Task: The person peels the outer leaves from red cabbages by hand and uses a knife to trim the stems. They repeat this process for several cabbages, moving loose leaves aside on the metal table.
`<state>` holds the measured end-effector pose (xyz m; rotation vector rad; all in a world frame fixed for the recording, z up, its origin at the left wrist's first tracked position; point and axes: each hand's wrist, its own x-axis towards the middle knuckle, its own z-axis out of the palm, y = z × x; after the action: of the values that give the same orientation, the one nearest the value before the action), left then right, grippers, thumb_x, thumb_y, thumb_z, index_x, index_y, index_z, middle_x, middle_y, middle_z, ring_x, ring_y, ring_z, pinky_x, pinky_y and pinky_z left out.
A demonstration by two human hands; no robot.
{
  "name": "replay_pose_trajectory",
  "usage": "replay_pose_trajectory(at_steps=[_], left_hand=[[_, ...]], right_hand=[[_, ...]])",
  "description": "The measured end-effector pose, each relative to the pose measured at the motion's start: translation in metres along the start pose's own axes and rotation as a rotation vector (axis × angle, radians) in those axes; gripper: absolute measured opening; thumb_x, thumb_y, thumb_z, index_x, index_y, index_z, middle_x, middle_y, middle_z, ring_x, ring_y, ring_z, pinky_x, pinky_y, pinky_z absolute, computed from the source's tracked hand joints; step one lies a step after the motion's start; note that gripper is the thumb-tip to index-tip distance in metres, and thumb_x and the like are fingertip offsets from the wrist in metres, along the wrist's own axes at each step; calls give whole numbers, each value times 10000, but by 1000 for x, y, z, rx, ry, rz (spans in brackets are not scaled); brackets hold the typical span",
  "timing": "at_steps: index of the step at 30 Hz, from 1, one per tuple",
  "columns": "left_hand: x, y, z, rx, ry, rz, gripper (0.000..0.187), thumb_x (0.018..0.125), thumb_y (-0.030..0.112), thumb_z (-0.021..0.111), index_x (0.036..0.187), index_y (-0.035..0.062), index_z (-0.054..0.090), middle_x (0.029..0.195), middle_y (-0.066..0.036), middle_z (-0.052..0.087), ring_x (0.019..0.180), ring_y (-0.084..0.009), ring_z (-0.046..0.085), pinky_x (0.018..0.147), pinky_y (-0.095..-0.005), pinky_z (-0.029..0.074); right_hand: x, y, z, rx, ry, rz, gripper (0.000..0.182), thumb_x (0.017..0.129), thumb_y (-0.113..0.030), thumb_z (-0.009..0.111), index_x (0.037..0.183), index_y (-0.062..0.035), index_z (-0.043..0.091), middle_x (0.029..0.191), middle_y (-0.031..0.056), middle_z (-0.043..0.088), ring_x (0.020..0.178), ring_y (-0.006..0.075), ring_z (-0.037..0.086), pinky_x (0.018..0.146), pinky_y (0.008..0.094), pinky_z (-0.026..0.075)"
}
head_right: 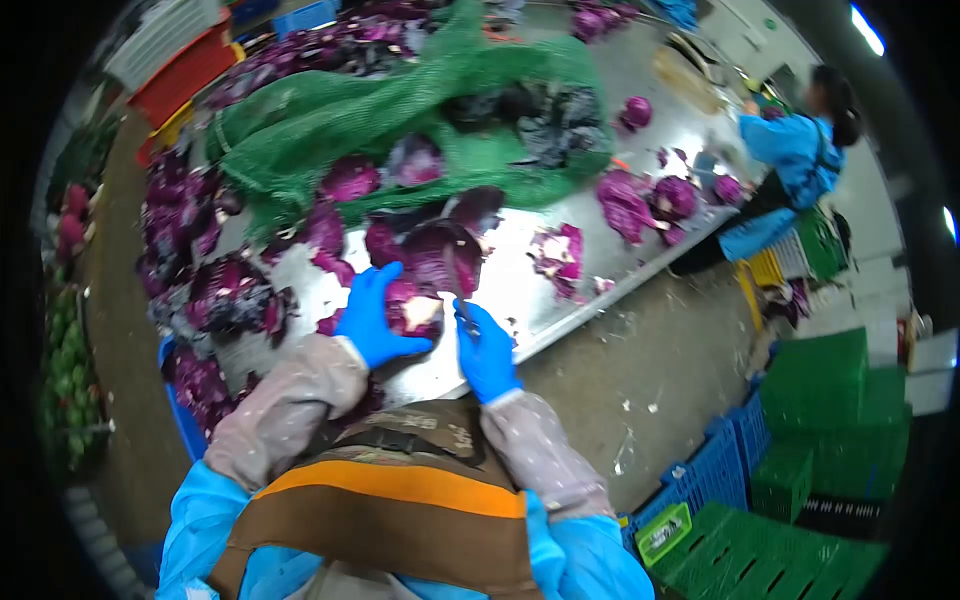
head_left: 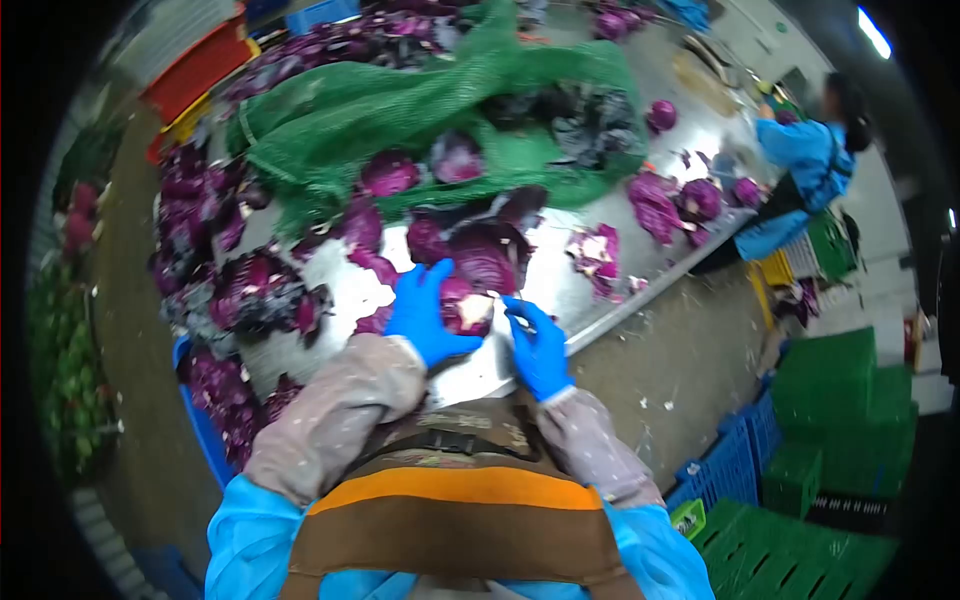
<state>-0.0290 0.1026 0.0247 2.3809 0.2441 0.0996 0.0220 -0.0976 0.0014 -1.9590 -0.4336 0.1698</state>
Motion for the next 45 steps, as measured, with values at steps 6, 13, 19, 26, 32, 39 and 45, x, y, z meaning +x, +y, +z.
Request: replay_pose_trajectory(at_steps=[6,13,19,26,32,39,45], left_hand=[[8,6,0,8,-72,-138,1258,514,485,873,1453,34,169,1425,-314,250,1334,-469,246,1097,-526,255],[9,9,6,73,7,-157,1237,510,485,878,1427,-5,207,1370,-284,320,1279,-438,322,1076,-501,294],[6,-17,29,-27,213,129,1150,541,463,879,1393,-6,265,1264,-224,446,1140,-364,478,995,-477,400],[45,-114,70,-254,234,228,873,633,239,848,1321,-31,381,1211,-145,547,1087,-275,553,962,-387,444],[37,-124,66,-33,266,235,997,582,238,871,1397,14,343,1330,-198,465,1224,-331,460,999,-440,395],[17,15,37,-409,47,47,1118,502,146,915,1409,1,277,1319,-181,429,1168,-329,487,981,-429,442],[12,36,14,144,-15,-119,1206,553,414,876,1462,39,178,1443,-286,266,1307,-477,276,1042,-538,325]], right_hand=[[-4,-42,-8,-408,-217,17,594,944,-308,523,1462,-140,286,700,181,632,620,357,632,537,431,467],[10,-33,9,-568,-260,94,664,959,-381,465,1485,-87,187,675,210,629,578,378,620,520,475,465],[7,-15,18,-121,-418,196,398,962,-345,431,1252,-79,483,876,174,666,772,344,649,673,444,506],[37,27,81,125,40,112,462,944,-322,481,1268,7,461,972,209,643,834,338,640,771,409,498],[43,-6,46,-317,8,19,623,786,-319,630,1245,73,476,884,255,626,800,399,629,710,457,505],[72,-19,11,-238,-242,188,280,611,-233,784,813,-52,712,710,187,664,687,339,676,607,429,535],[92,12,9,-306,-290,102,358,594,-339,749,756,-24,697,761,243,647,722,386,660,654,455,531]])
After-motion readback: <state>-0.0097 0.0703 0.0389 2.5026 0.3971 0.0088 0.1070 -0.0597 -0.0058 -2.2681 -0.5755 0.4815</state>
